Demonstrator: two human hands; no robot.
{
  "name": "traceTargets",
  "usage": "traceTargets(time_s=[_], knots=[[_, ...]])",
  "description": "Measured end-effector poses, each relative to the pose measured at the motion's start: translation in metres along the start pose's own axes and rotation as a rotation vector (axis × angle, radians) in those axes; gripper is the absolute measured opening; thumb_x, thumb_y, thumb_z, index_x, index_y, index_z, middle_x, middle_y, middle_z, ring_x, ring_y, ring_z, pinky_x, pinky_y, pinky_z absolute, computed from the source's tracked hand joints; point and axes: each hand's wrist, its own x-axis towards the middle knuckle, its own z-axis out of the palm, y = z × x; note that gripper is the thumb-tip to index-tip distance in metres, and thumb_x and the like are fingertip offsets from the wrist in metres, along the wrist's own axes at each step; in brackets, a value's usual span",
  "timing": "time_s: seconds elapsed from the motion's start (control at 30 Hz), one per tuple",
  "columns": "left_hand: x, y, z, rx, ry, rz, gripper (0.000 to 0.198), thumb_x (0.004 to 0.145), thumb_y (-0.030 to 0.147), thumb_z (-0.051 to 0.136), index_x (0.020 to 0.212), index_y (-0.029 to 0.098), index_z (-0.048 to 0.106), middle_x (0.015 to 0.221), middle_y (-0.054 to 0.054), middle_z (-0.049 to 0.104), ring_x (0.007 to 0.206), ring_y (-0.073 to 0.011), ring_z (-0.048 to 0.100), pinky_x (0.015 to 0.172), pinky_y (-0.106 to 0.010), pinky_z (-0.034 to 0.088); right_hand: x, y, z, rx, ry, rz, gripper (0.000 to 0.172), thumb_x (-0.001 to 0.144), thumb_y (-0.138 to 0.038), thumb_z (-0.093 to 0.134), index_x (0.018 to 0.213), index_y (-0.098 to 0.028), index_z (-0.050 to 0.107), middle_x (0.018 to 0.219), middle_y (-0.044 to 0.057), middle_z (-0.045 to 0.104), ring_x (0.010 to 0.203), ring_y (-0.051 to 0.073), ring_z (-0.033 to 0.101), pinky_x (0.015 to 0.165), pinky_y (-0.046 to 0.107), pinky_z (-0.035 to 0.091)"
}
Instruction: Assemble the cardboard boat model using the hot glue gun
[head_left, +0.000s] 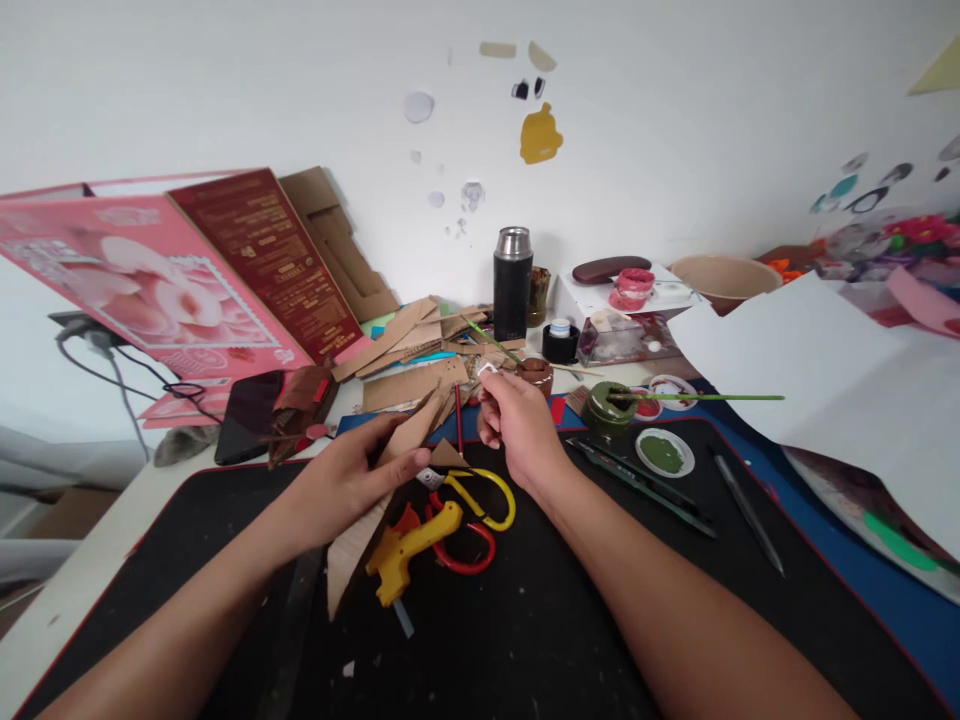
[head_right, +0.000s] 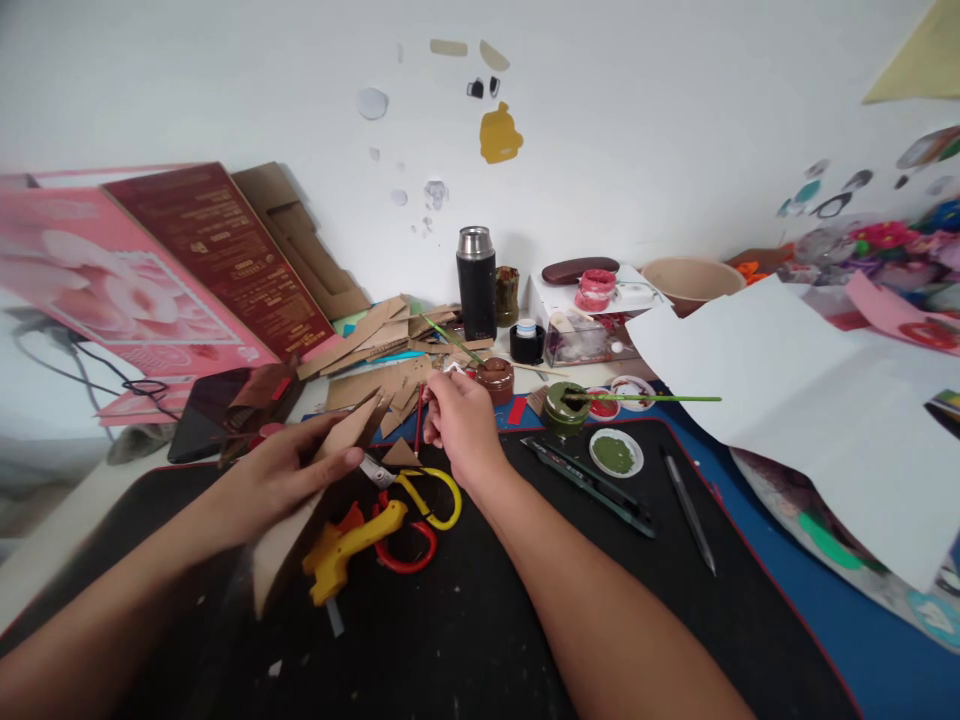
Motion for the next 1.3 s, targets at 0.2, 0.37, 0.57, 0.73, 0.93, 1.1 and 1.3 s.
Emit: traceTargets(time_s=[0.2,0.37,0.57,0.73,0.93,1.1,1.3], knots=[[0.001,-0.001,-0.003,-0.006,0.005,-0.055,0.082,0.075,0.079,0.075,0.132,0.020,0.073,0.133,-0.013,0.077,0.121,-0.0434,0.069,0.104,-0.049,0.053,-0.004,0.003,0.002,-0.049,-0.135,0.044,0.034,0.086,-0.048,0.073,0.070,-0.021,0.060,0.048,-0.007,0.051,0.037,0.008,0.047,0.034,0.019,0.025],[0.003,-0.005,-0.010,0.061,0.058,-0.001,0.082,0.080,0.078,0.071,0.136,0.019,0.071,0.133,-0.013,0.077,0.119,-0.0428,0.071,0.103,-0.047,0.054,-0.006,0.005,0.003,-0.061,-0.236,0.032,0.027,0.081,-0.043,0.080,0.086,-0.021,0.067,0.059,-0.007,0.060,0.039,0.009,0.052,0.034,0.019,0.026],[0.001,-0.007,-0.015,0.257,0.103,0.046,0.086,0.085,0.080,0.063,0.143,0.016,0.065,0.133,-0.012,0.077,0.120,-0.0385,0.071,0.104,-0.045,0.054,-0.010,0.002,0.005,-0.023,-0.317,0.019,0.041,0.080,-0.056,0.083,0.094,-0.023,0.064,0.063,-0.008,0.063,0.039,0.008,0.052,0.035,0.019,0.029],[-0.001,-0.009,-0.011,0.349,0.073,0.030,0.090,0.085,0.084,0.058,0.142,0.015,0.065,0.130,-0.014,0.078,0.114,-0.0390,0.074,0.097,-0.047,0.057,-0.012,0.002,0.006,-0.011,-0.346,0.023,0.044,0.079,-0.060,0.084,0.093,-0.023,0.064,0.062,-0.008,0.063,0.038,0.008,0.050,0.036,0.018,0.028],[0.000,-0.012,-0.010,0.358,0.059,0.034,0.088,0.086,0.082,0.060,0.143,0.016,0.064,0.134,-0.015,0.077,0.119,-0.0402,0.072,0.102,-0.048,0.055,-0.012,0.001,0.006,-0.019,-0.229,-0.020,0.033,0.083,-0.052,0.080,0.080,-0.021,0.066,0.051,-0.008,0.054,0.039,0.008,0.047,0.037,0.019,0.029],[0.005,-0.009,-0.017,0.161,0.074,0.023,0.085,0.083,0.080,0.067,0.142,0.019,0.067,0.126,-0.010,0.079,0.114,-0.0391,0.072,0.098,-0.045,0.057,-0.008,0.000,0.005,0.027,-0.093,-0.015,0.033,0.081,-0.048,0.078,0.073,-0.022,0.060,0.047,-0.010,0.047,0.037,0.008,0.046,0.034,0.019,0.023],[0.008,-0.014,-0.023,-0.361,0.133,-0.122,0.073,0.078,0.075,0.078,0.122,0.016,0.079,0.091,-0.007,0.079,0.079,-0.0257,0.071,0.066,-0.030,0.056,-0.015,0.005,0.009,-0.082,-0.197,0.012,0.044,0.088,-0.051,0.072,0.064,-0.024,0.048,0.044,-0.011,0.038,0.035,0.008,0.041,0.036,0.020,0.025]])
